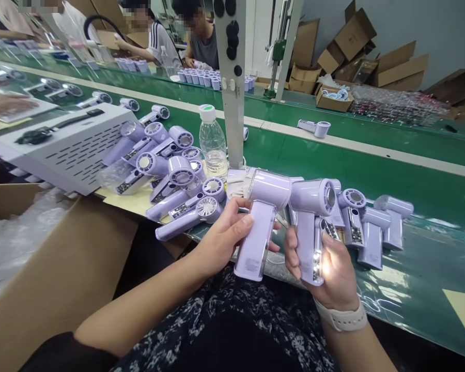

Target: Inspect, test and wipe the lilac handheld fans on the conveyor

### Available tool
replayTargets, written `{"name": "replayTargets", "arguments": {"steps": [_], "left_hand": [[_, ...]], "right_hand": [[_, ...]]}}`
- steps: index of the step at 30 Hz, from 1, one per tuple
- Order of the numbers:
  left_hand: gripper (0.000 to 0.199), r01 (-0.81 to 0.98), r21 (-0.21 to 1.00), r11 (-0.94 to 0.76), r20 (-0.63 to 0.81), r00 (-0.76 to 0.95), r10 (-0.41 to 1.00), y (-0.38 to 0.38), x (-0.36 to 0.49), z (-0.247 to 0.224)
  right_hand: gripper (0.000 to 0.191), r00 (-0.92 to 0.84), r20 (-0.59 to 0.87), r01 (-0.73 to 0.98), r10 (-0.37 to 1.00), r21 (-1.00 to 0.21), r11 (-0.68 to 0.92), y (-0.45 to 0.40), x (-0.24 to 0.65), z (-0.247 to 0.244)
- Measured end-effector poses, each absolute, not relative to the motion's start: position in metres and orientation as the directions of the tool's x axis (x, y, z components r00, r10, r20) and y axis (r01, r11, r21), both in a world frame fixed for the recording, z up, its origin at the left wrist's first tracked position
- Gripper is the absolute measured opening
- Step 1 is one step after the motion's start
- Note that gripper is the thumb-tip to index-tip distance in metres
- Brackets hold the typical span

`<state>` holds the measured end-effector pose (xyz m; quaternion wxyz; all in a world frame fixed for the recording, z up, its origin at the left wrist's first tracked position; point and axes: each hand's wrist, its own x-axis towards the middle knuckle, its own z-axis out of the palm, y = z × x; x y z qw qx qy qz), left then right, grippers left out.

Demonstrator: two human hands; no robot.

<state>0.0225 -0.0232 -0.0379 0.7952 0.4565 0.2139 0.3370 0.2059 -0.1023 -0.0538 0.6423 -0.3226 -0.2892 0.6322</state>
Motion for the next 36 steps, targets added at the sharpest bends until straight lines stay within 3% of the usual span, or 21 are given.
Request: {"name": "replayTargets", "arguments": {"steps": [3,6,10,16,22,26,36], "left_hand": [[0.043,-0.346,0.871,0.347,-0.022,0.680,0.733,-0.025,0.022,-0.036],[0.042,-0.348,0.877,0.333,0.009,0.703,0.711,-0.027,0.021,-0.033],[0.043,-0.345,0.877,0.333,0.005,0.702,0.713,-0.028,0.022,-0.031],[0.046,-0.368,0.833,0.414,-0.057,0.687,0.725,-0.025,0.027,-0.031],[0.048,-0.390,0.725,0.568,-0.187,0.681,0.708,-0.019,0.026,-0.035],[0.039,-0.462,0.700,0.545,-0.161,0.641,0.751,-0.015,0.024,-0.034],[0.041,-0.440,0.732,0.520,-0.106,0.681,0.725,-0.019,0.023,-0.034]], "right_hand": [[0.046,0.069,-0.087,-0.615,0.994,-0.788,-0.027,-0.105,0.204,-0.053],[0.040,0.100,-0.121,-0.616,0.988,-0.787,-0.034,-0.107,0.201,-0.052],[0.032,0.058,-0.055,-0.665,0.997,-0.747,-0.003,-0.106,0.199,-0.045],[0.023,0.118,-0.135,-0.665,0.984,-0.747,-0.023,-0.102,0.202,-0.040],[0.028,0.024,-0.141,-0.713,0.990,-0.696,-0.082,-0.104,0.202,-0.042],[0.034,0.050,-0.146,-0.737,0.988,-0.673,-0.062,-0.103,0.201,-0.044],[0.031,0.096,-0.089,-0.770,0.991,-0.638,0.017,-0.101,0.201,-0.054]]}}
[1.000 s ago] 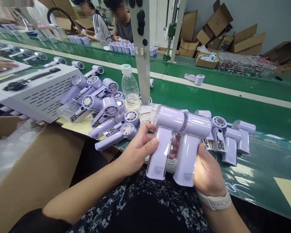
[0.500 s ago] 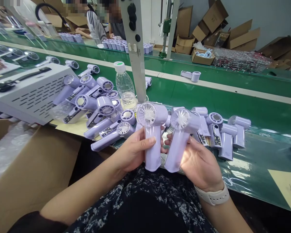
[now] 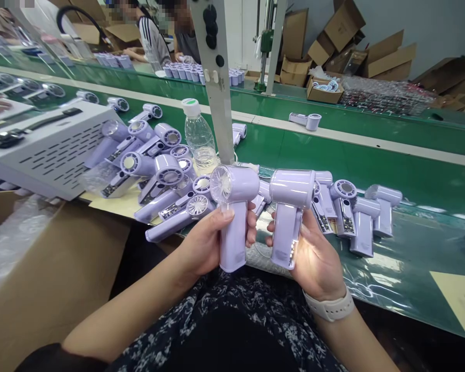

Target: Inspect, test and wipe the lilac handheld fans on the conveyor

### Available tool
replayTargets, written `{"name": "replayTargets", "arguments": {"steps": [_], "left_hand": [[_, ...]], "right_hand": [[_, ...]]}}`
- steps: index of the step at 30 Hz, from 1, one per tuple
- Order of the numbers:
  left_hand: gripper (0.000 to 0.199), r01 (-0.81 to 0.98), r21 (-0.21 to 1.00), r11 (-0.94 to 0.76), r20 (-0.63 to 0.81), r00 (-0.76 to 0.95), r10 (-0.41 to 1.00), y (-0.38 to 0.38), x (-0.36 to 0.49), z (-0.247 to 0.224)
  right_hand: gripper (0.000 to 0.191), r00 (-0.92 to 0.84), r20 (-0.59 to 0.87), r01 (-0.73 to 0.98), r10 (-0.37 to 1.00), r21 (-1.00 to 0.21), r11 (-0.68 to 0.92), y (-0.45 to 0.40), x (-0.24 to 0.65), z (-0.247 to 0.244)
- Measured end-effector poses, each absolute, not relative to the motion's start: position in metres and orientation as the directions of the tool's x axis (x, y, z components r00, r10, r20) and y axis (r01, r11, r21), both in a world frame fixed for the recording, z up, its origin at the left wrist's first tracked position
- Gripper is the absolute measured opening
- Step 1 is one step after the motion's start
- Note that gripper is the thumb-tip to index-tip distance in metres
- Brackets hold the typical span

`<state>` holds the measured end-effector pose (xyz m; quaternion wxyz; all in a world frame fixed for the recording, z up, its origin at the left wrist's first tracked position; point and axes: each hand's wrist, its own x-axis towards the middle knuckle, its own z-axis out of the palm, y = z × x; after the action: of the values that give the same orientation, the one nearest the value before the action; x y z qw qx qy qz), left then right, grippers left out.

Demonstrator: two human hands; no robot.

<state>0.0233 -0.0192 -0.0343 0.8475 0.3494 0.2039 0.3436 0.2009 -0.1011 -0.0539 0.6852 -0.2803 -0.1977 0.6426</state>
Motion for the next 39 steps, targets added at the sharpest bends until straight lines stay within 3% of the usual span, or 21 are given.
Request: {"name": "replayTargets", "arguments": {"steps": [8,13,16,23,29,35,39], "left_hand": [[0.041,-0.462,0.691,0.556,-0.124,0.683,0.720,-0.017,0.024,-0.034],[0.033,-0.473,0.712,0.519,-0.094,0.669,0.737,-0.019,0.024,-0.035],[0.027,-0.457,0.740,0.493,-0.083,0.666,0.742,-0.020,0.025,-0.036],[0.024,-0.430,0.780,0.455,-0.069,0.664,0.745,-0.018,0.026,-0.037],[0.022,-0.403,0.790,0.461,-0.093,0.665,0.741,-0.019,0.025,-0.039],[0.035,-0.323,0.838,0.440,-0.163,0.621,0.767,-0.019,0.026,-0.039],[0.054,-0.277,0.904,0.326,-0.100,0.605,0.790,-0.017,0.027,-0.041]], "right_hand": [[0.021,0.070,-0.078,-0.766,0.995,-0.642,0.004,-0.102,0.204,-0.052],[0.050,0.076,-0.069,-0.748,0.995,-0.664,0.011,-0.098,0.204,-0.055],[0.055,0.019,-0.030,-0.736,0.999,-0.677,-0.006,-0.097,0.205,-0.055],[0.046,0.044,0.064,-0.676,0.997,-0.733,0.077,-0.100,0.202,-0.048],[0.036,0.172,0.035,-0.636,0.984,-0.759,0.138,-0.104,0.205,-0.050],[0.028,0.349,-0.069,-0.586,0.935,-0.795,0.160,-0.100,0.209,-0.061],[0.039,0.394,-0.150,-0.571,0.907,-0.813,0.114,-0.097,0.206,-0.058]]}}
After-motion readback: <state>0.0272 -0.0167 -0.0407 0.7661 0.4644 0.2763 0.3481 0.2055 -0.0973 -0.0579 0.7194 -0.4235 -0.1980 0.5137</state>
